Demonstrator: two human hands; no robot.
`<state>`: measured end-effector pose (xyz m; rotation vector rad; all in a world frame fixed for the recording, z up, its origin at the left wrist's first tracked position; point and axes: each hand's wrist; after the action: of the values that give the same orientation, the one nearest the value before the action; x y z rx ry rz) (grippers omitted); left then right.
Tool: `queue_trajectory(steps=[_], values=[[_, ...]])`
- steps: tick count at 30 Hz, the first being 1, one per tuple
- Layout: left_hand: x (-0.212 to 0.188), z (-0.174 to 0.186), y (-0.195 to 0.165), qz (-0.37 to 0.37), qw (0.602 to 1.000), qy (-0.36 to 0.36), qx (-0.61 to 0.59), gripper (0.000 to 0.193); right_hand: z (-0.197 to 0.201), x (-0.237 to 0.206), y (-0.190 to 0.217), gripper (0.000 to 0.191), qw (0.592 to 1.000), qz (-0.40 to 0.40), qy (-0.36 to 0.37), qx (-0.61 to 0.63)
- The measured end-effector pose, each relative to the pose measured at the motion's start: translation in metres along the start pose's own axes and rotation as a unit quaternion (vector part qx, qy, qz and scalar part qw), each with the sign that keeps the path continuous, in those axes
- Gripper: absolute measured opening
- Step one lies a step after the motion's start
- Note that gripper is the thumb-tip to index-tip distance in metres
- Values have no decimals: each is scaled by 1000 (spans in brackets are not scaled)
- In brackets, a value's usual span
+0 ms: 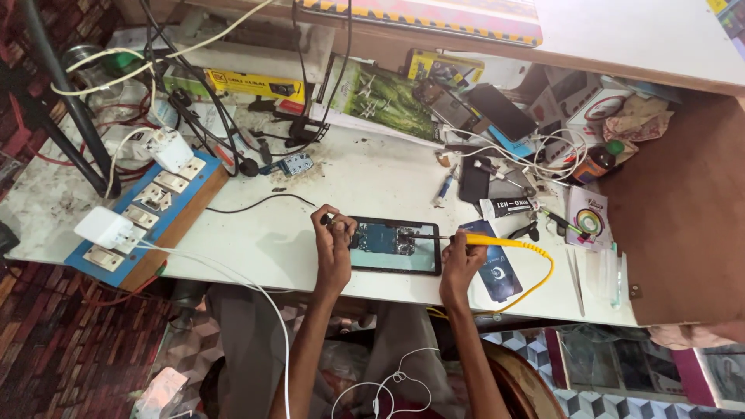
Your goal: The person uses a soldering iron and a probe to work on the exposed circuit board of a disassembled tablet. They repeatedly apply heat and make contact with various points on the board while the device remains on the workbench.
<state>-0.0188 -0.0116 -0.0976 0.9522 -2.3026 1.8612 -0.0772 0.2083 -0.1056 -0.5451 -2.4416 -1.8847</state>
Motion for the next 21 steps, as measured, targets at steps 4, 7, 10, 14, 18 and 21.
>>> queue_trajectory(steps=[4, 7, 10, 14, 18, 21], values=[[-2, 1, 3, 17, 1000, -8, -12, 36, 1, 1, 2, 19, 1000, 0, 19, -16], [-2, 1, 5, 8, 1000, -2, -14, 33, 1, 1, 5, 18, 999, 19, 46, -9], [-2, 1, 6, 3, 999, -1, -36, 32, -1, 0, 9, 16, 998, 11, 53, -26], [-4, 3, 7, -6, 1000, 5, -3, 29, -6, -7, 15, 16, 995, 38, 48, -80], [-5, 4, 7, -14, 1000, 8, 6, 30, -11, -22, 19, 17, 988, 114, 44, -98], [-4, 5, 7, 5, 1000, -6, -2, 32, -14, -30, 20, 18, 985, 150, 46, -77]])
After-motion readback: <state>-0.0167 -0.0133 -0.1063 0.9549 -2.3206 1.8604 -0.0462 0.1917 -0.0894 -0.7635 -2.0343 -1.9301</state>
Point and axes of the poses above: each hand's wrist, its own x-axis towards the middle knuckle, its own z-axis out of the back of the hand, y = z × x, and after that the axes turned 1 degree about x, right-handed
